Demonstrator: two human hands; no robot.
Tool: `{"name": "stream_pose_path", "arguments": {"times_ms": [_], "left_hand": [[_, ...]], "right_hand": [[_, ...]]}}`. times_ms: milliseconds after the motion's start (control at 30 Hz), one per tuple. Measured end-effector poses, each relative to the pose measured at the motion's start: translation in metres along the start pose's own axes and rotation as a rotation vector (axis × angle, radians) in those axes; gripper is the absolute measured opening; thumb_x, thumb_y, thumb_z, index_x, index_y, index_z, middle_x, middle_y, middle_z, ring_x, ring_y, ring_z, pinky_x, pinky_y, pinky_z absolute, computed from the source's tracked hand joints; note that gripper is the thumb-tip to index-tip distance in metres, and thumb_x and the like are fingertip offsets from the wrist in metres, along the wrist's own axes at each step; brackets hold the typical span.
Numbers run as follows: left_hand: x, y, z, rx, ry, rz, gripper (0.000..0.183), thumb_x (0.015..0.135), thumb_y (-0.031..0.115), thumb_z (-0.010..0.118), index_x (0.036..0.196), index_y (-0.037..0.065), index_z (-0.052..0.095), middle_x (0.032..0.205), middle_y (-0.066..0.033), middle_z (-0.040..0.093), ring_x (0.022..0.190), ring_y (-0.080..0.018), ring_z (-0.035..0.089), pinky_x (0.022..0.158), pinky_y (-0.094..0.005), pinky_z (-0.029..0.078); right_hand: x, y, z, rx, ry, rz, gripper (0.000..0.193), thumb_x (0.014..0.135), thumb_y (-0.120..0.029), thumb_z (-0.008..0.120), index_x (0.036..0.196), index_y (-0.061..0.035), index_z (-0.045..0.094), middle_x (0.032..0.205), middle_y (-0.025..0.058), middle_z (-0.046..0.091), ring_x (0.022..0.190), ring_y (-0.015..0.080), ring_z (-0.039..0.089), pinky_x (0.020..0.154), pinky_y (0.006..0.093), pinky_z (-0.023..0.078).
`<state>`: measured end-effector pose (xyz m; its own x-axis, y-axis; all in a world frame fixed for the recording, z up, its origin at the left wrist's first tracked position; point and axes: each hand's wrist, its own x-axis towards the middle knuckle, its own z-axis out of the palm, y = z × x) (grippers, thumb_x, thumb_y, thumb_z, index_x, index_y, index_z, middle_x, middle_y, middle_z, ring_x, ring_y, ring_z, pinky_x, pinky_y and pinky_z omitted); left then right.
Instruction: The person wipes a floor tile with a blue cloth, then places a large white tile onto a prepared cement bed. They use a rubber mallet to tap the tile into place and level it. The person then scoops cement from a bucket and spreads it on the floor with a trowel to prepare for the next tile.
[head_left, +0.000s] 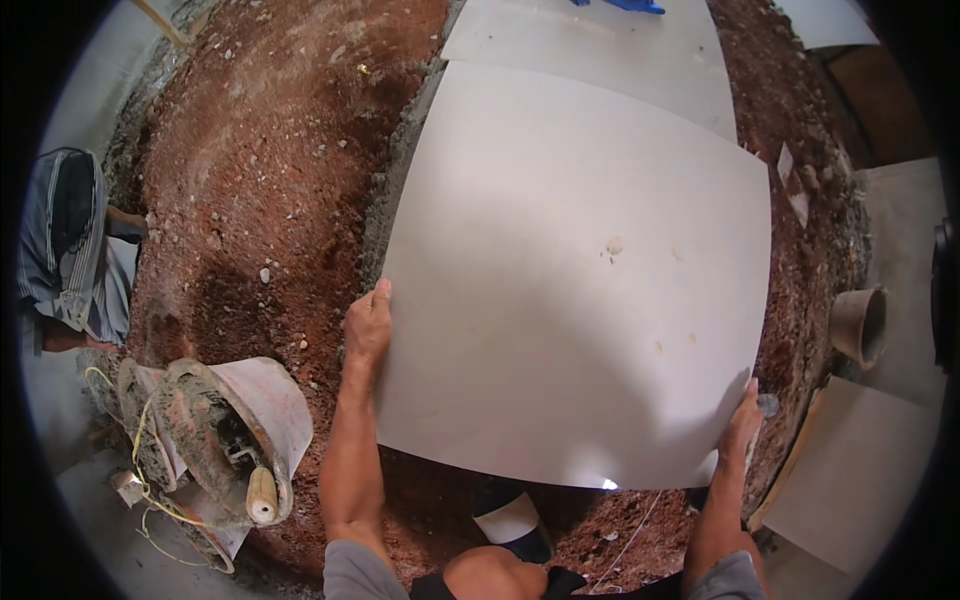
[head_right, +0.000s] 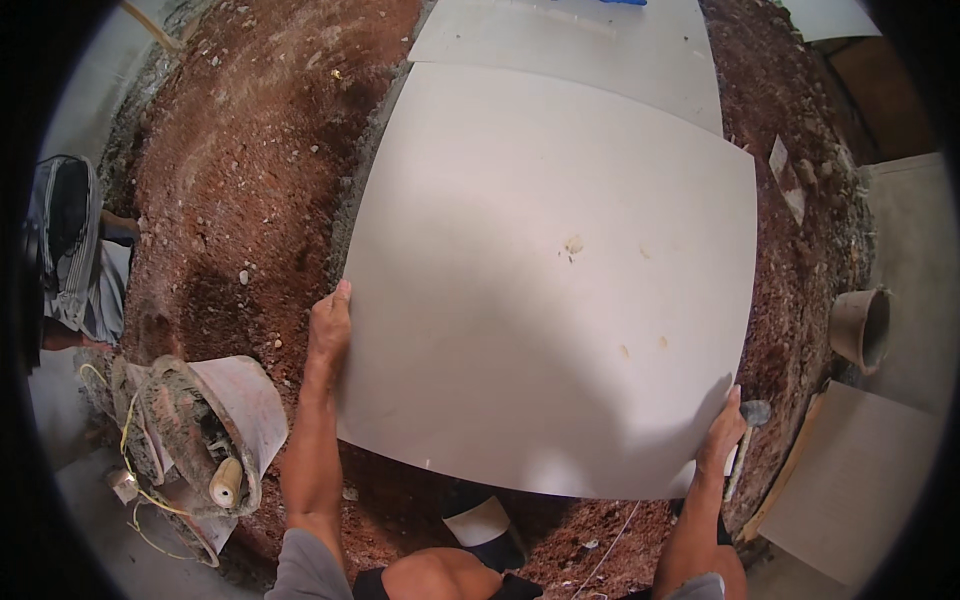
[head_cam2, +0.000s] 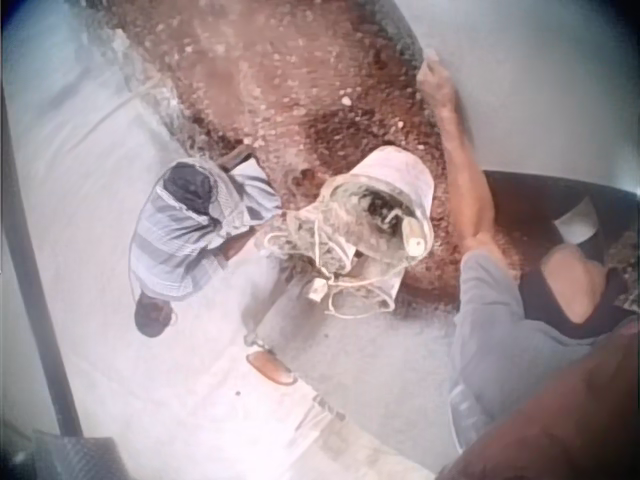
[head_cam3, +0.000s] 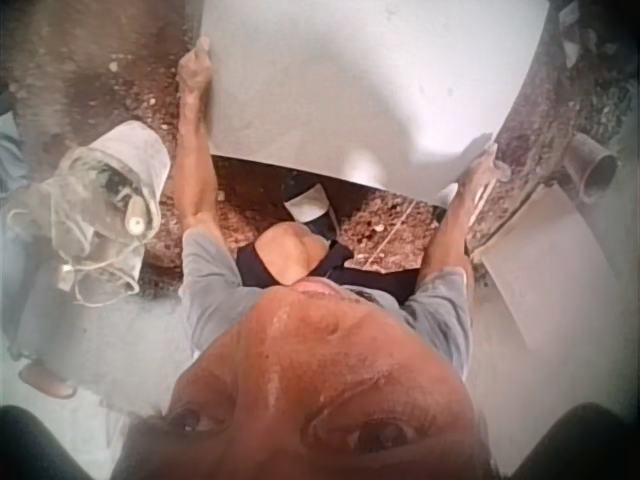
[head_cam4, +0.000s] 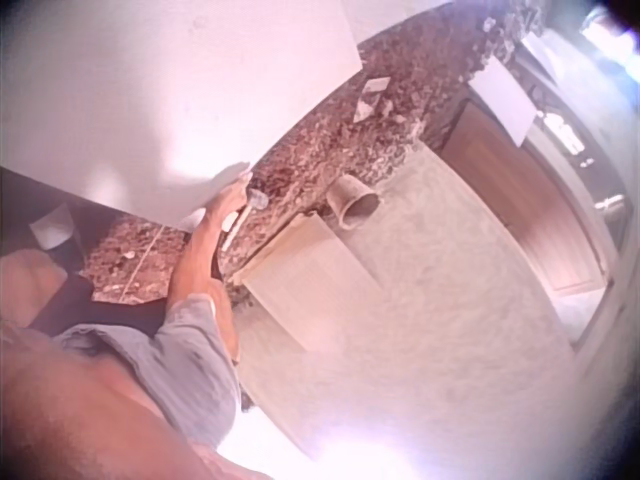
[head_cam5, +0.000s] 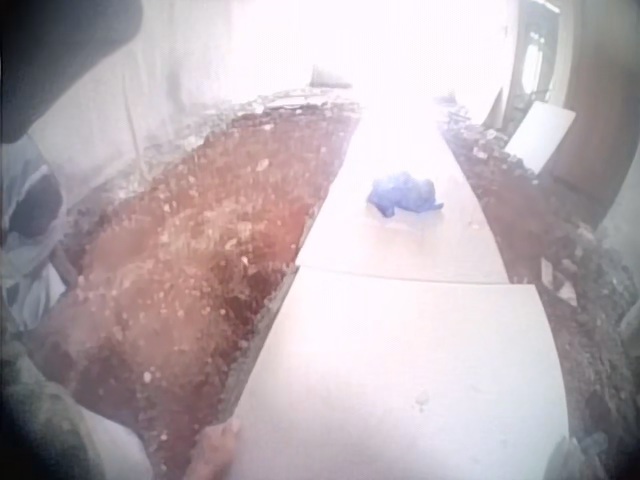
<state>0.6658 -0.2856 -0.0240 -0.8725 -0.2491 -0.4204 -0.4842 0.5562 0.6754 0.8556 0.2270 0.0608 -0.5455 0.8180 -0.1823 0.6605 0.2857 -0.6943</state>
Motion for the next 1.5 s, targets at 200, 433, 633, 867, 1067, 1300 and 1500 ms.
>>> {"name": "stream_pose_path", "arguments": {"times_ms": [200,433,633,867,1067,1300,1500], "left_hand": [[0.011,0.001,0.000,-0.074,0.009,0.013,0.055,0.097,0.046,0.041,0.098,-0.003,0.066,0.087,-0.0228,0.067,0.081,-0.0339,0.064,0.076,-0.0412,0.048],[0.020,0.002,0.003,-0.098,0.009,0.027,0.055,0.097,0.046,0.042,0.099,-0.004,0.066,0.089,-0.0238,0.067,0.083,-0.0346,0.064,0.076,-0.0404,0.048],[0.025,0.003,0.001,-0.067,0.027,0.021,0.054,0.097,0.045,0.042,0.101,-0.004,0.065,0.089,-0.0229,0.067,0.083,-0.0326,0.064,0.077,-0.0389,0.049],[0.030,-0.003,-0.006,-0.073,0.022,0.028,0.053,0.098,0.043,0.043,0.103,-0.004,0.065,0.089,-0.0209,0.068,0.082,-0.0281,0.064,0.077,-0.0377,0.049],[0.030,0.000,-0.009,-0.067,0.025,0.016,0.054,0.099,0.043,0.042,0.104,-0.006,0.064,0.091,-0.0202,0.068,0.083,-0.0262,0.064,0.078,-0.0367,0.048],[0.031,-0.001,-0.010,-0.129,-0.002,-0.008,0.055,0.100,0.041,0.042,0.102,-0.009,0.065,0.088,-0.0142,0.068,0.081,-0.0202,0.061,0.076,-0.0338,0.048],[0.037,-0.011,-0.019,0.011,0.000,-0.024,0.058,0.100,0.044,0.042,0.103,-0.010,0.063,0.089,-0.0115,0.068,0.080,-0.0188,0.059,0.076,-0.0334,0.047]], "right_hand": [[0.008,0.003,0.010,-0.034,0.009,0.056,0.059,0.099,-0.047,0.039,0.079,0.0034,0.061,0.066,0.0051,0.056,0.064,0.0133,0.049,0.059,0.0320,0.040],[0.022,0.013,0.014,-0.020,-0.008,0.115,0.062,0.098,-0.050,0.039,0.082,0.0048,0.063,0.069,0.0063,0.058,0.066,0.0154,0.050,0.062,0.0330,0.042],[0.026,0.016,0.019,-0.052,-0.012,0.120,0.063,0.098,-0.051,0.039,0.085,0.0054,0.064,0.071,0.0071,0.059,0.066,0.0156,0.051,0.062,0.0333,0.043],[0.020,0.010,0.030,0.005,-0.009,0.171,0.064,0.097,-0.051,0.040,0.081,0.0053,0.064,0.069,0.0046,0.059,0.065,0.0141,0.050,0.061,0.0320,0.043],[0.021,0.014,0.037,0.081,0.005,0.198,0.064,0.097,-0.051,0.041,0.082,0.0067,0.064,0.069,0.0054,0.060,0.065,0.0138,0.051,0.061,0.0331,0.043],[0.023,0.017,0.040,0.002,0.065,0.170,0.063,0.098,-0.047,0.042,0.093,0.0117,0.064,0.081,0.0140,0.065,0.076,0.0194,0.056,0.069,0.0346,0.045],[0.024,0.024,0.047,-0.022,0.085,0.263,0.063,0.097,-0.047,0.045,0.084,0.0116,0.064,0.072,0.0116,0.063,0.069,0.0166,0.054,0.063,0.0345,0.043]]}}
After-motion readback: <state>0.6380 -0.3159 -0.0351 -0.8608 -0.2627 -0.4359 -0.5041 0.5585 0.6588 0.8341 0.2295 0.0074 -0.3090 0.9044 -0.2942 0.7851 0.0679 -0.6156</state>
